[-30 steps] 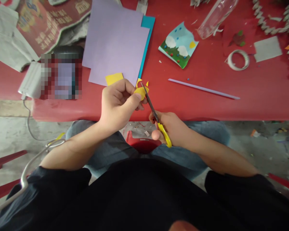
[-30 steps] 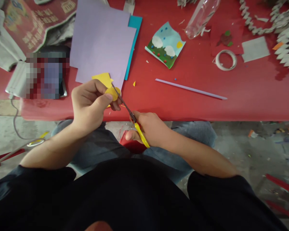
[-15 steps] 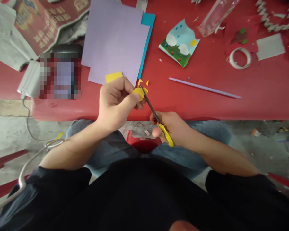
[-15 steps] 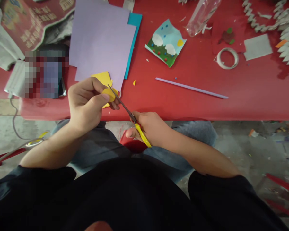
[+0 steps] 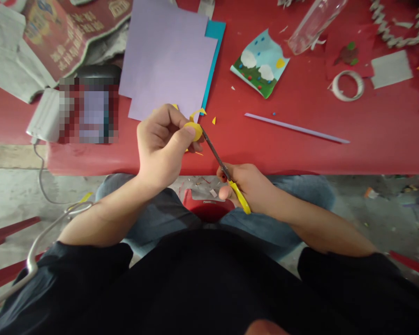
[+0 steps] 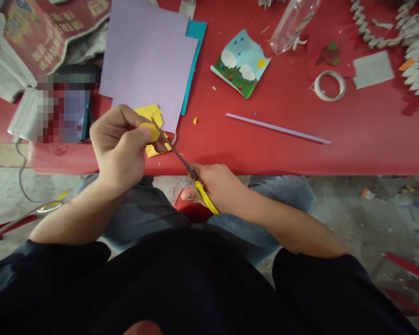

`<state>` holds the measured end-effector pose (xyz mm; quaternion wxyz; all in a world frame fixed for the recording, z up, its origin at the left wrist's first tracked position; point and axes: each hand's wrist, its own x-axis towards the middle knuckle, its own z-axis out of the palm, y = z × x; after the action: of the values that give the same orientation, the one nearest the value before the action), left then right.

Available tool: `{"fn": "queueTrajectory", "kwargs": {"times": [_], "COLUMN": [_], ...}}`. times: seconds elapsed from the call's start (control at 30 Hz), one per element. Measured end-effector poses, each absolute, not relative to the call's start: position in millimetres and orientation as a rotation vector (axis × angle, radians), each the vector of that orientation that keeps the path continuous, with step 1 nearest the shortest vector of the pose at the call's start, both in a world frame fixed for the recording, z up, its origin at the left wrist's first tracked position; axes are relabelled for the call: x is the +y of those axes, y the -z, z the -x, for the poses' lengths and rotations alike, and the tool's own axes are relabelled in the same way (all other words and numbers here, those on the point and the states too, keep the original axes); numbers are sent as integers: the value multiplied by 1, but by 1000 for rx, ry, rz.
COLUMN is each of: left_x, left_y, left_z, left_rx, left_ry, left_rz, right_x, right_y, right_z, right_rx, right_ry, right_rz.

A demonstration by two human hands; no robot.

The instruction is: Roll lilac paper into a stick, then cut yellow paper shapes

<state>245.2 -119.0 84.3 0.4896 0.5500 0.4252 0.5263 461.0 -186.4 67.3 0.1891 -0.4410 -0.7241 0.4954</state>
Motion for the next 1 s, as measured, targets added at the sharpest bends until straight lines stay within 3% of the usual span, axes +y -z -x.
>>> {"fn": "queueTrajectory", "kwargs": {"times": [1.0], "left_x": [-117], "left_y": [-82], "left_z": [-243], "left_rx": [961], "left_ry": [-1340], "left_rz": [-1423], "right_x": [-189], "right_y": [-69], "right_z": [-458], "right_rx": [-1936], "right_ry": [-1434], "right_rz": [1294]}}
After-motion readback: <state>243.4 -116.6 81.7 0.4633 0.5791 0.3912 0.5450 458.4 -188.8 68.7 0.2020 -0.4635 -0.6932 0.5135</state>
